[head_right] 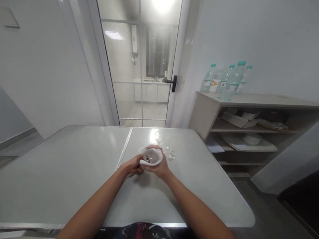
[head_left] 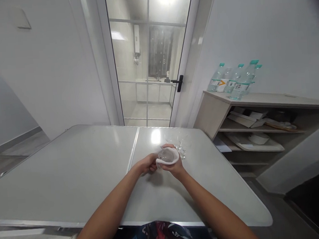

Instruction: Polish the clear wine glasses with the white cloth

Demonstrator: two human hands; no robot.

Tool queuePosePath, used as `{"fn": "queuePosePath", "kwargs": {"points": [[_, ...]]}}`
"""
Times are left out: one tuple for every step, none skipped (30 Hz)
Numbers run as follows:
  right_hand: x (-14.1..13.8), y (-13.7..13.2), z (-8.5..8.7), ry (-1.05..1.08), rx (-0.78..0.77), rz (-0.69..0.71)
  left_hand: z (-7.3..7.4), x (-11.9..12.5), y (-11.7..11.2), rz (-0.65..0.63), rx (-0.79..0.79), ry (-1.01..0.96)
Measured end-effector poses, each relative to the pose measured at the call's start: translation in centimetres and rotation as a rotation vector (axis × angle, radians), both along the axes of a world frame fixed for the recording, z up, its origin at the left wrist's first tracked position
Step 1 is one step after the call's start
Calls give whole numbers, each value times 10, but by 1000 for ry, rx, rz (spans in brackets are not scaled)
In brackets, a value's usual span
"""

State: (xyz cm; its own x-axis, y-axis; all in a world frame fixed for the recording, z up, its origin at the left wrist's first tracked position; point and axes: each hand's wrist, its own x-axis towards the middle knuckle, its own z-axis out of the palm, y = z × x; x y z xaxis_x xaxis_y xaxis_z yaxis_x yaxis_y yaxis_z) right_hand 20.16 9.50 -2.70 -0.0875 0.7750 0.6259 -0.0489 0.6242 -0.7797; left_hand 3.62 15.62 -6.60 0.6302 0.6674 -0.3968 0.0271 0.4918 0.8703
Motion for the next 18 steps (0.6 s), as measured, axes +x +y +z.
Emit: {"fn": "queuePosePath", "kwargs": {"points": [[-1, 0, 0, 20, -11, -32, 0, 2, -2, -34, -13, 4], [-2, 1, -1, 41, -21, -59, 0, 4, -3, -65, -24, 6], [-2, 2, -2, 61, -32, -79, 0, 7, -5, -90, -29, 4], [-2, 4, -4, 75, -48, -93, 0, 9, -6, -107, -28, -4], [-2, 6, -6, 82, -68, -101, 1, 10, -7, -118, -20, -17], [-3, 7, -8, 77, -96, -108, 1, 12, -8, -117, -10, -30], [-5, 9, -11, 61, -130, -109, 0, 13, -9, -106, -2, -46], [-7, 10, -13, 36, -164, -103, 0, 13, -10, -85, 5, -62], [-9, 11, -16, 6, -192, -94, -1, 14, -10, -57, 12, -78], [-12, 11, -18, -23, -212, -82, -3, 14, -10, -28, 15, -92], [-15, 11, -20, -47, -224, -71, -4, 14, -10, -3, 15, -103], [-17, 11, -22, -60, -228, -66, -6, 14, -10, 15, 13, -110], [-18, 11, -23, -67, -228, -64, -7, 14, -10, 28, 13, -114], [-19, 12, -25, -70, -223, -67, -7, 14, -9, 39, 14, -116], [-19, 12, -26, -72, -213, -74, -8, 15, -9, 53, 15, -119], [-19, 12, -27, -72, -202, -85, -7, 15, -9, 73, 19, -122], [-18, 12, -29, -73, -196, -99, -6, 15, -8, 98, 27, -128], [-17, 13, -30, -73, -194, -115, -4, 14, -7, 131, 40, -137]]}}
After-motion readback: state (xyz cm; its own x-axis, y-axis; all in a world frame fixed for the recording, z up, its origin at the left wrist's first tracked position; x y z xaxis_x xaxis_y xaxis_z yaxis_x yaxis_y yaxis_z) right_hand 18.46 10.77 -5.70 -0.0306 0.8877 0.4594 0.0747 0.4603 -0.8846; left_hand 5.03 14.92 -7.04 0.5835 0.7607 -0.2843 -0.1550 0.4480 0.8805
